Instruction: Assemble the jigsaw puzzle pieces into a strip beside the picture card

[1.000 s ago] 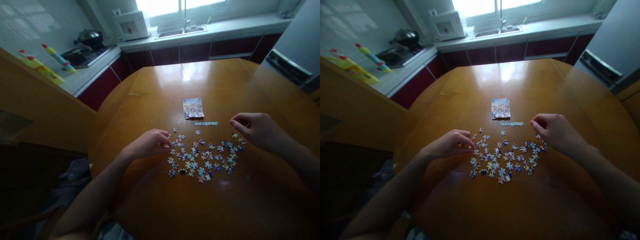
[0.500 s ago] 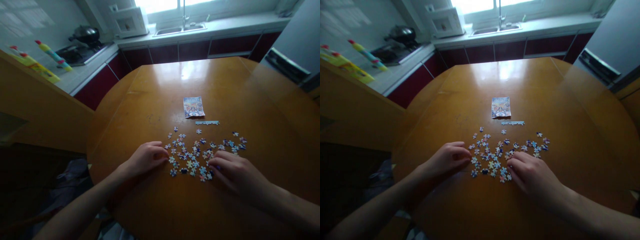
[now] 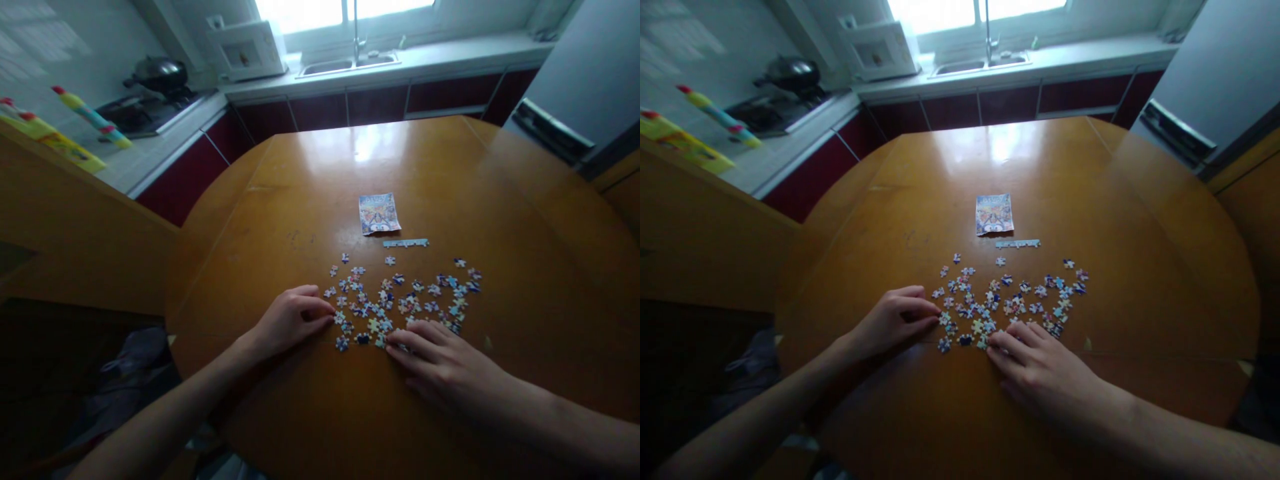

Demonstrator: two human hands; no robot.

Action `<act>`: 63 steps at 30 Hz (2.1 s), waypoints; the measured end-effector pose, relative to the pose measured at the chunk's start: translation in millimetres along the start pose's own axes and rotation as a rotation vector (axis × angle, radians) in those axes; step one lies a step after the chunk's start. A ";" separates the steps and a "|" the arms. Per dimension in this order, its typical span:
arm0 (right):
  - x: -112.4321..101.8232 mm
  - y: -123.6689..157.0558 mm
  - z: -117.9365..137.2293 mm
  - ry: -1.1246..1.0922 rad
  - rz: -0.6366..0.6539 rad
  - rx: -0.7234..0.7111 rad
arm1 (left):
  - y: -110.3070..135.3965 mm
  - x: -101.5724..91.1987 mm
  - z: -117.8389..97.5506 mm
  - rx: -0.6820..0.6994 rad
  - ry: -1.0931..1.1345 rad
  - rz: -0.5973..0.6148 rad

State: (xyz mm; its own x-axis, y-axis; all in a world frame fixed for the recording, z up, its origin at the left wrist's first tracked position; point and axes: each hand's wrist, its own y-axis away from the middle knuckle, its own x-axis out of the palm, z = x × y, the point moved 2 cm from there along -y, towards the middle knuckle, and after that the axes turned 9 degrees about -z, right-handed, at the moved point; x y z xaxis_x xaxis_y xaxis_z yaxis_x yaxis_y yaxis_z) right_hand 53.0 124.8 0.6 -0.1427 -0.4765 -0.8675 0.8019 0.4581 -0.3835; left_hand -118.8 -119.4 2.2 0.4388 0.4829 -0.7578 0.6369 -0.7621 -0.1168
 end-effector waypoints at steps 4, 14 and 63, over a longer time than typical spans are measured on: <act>-3.3 4.0 0.1 -0.021 -0.039 0.014 | -1.8 -5.1 -3.0 0.036 0.002 -0.010; -3.7 -0.9 -3.4 0.007 -0.002 -0.016 | -32.5 -14.0 -11.5 0.146 -0.095 -0.031; -65.6 -25.5 -113.0 0.018 -0.718 0.601 | -58.9 1.5 9.4 0.035 0.120 -0.175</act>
State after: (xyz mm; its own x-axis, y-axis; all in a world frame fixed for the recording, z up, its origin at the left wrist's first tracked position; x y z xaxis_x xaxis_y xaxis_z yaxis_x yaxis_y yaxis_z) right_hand -23.7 229.1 31.5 -0.7247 -0.4811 -0.4933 0.6832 -0.4085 -0.6053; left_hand -161.6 -77.8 1.9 0.3969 0.6554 -0.6426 0.6884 -0.6756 -0.2640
